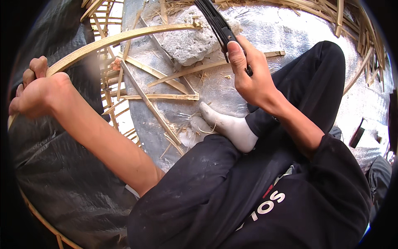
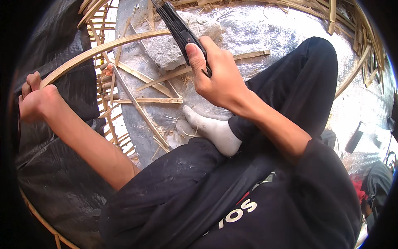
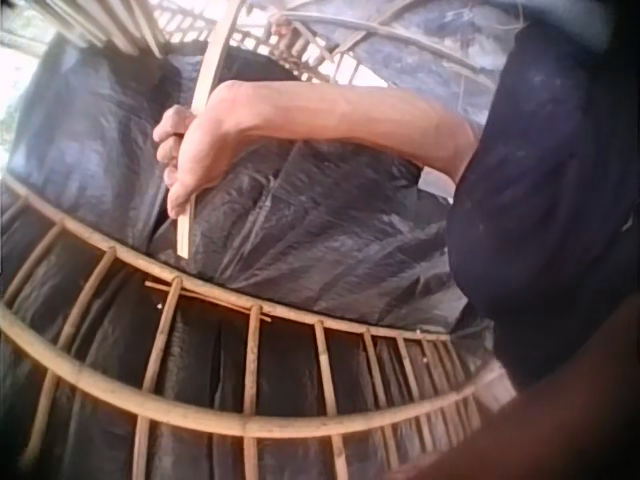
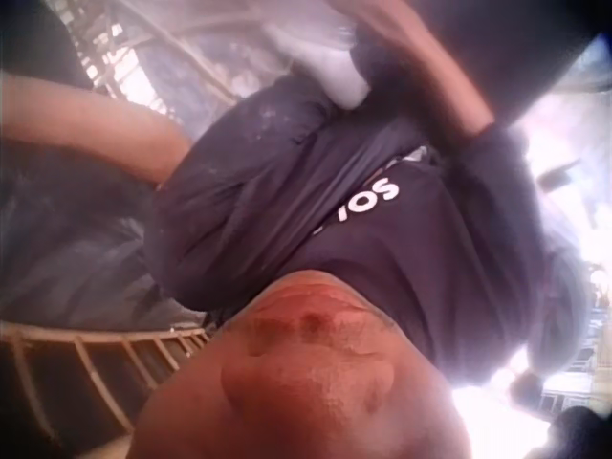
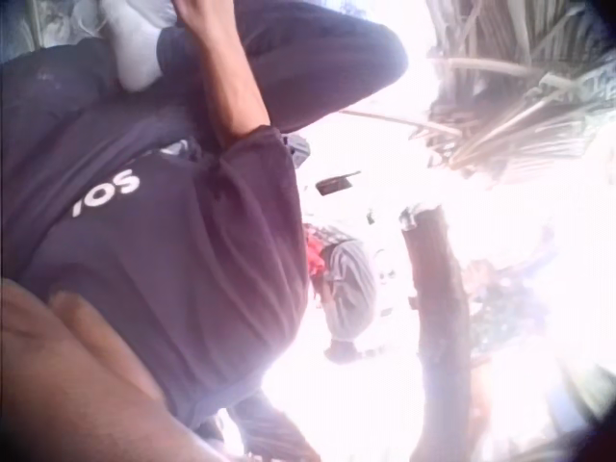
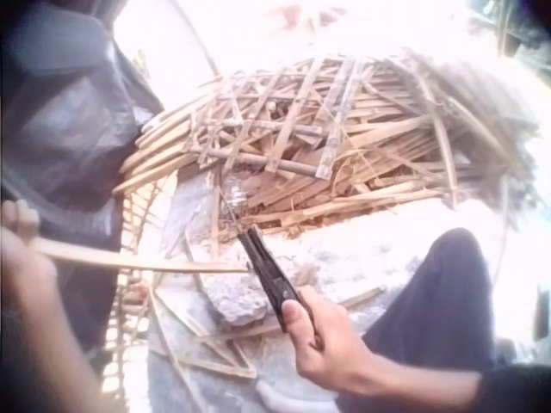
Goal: The person trims bamboo strips using a folding knife, spreads a blue bag over their lap, and continues whittling bamboo strips.
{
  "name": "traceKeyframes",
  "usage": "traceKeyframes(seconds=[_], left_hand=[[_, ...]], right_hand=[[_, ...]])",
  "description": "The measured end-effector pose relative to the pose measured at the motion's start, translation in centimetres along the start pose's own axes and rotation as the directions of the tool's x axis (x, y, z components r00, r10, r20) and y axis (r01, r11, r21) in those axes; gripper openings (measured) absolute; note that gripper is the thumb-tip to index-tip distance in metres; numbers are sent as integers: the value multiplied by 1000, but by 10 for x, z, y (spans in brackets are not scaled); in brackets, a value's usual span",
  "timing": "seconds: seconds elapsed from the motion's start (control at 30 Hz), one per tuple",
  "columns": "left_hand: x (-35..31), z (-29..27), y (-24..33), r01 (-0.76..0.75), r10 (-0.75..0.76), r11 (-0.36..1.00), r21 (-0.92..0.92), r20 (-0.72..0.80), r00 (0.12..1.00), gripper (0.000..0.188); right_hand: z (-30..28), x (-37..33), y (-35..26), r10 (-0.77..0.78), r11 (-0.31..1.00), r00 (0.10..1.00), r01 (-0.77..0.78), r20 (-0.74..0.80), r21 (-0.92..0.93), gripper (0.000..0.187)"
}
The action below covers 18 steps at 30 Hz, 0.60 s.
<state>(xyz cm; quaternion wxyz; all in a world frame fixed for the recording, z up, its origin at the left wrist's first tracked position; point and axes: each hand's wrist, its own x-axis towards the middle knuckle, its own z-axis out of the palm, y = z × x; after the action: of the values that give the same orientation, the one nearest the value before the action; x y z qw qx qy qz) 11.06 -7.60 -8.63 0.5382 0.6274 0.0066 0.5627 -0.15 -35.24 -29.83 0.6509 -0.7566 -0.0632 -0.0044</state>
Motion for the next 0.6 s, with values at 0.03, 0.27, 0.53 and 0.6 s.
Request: traceKeyframes(seconds=[0.03,0.27,0.53,0.6], left_hand=[[0,1,-2,-2,2,999,-43,1,1000,12],[11,-5,-9,54,-55,998,39,19,998,41],[-15,-2,3,7,-7,1000,28,-5,1000,44],[-15,-2,6,-29,29,1000,-6,-26,999,42]], right_hand=[[0,-1,0,-58,997,998,60,-39,53,35],[26,-1,54,149,893,986,-101,75,-439,35],[25,-4,24,145,791,988,-80,59,-607,39],[25,-3,24,141,796,988,-73,67,-601,40]])
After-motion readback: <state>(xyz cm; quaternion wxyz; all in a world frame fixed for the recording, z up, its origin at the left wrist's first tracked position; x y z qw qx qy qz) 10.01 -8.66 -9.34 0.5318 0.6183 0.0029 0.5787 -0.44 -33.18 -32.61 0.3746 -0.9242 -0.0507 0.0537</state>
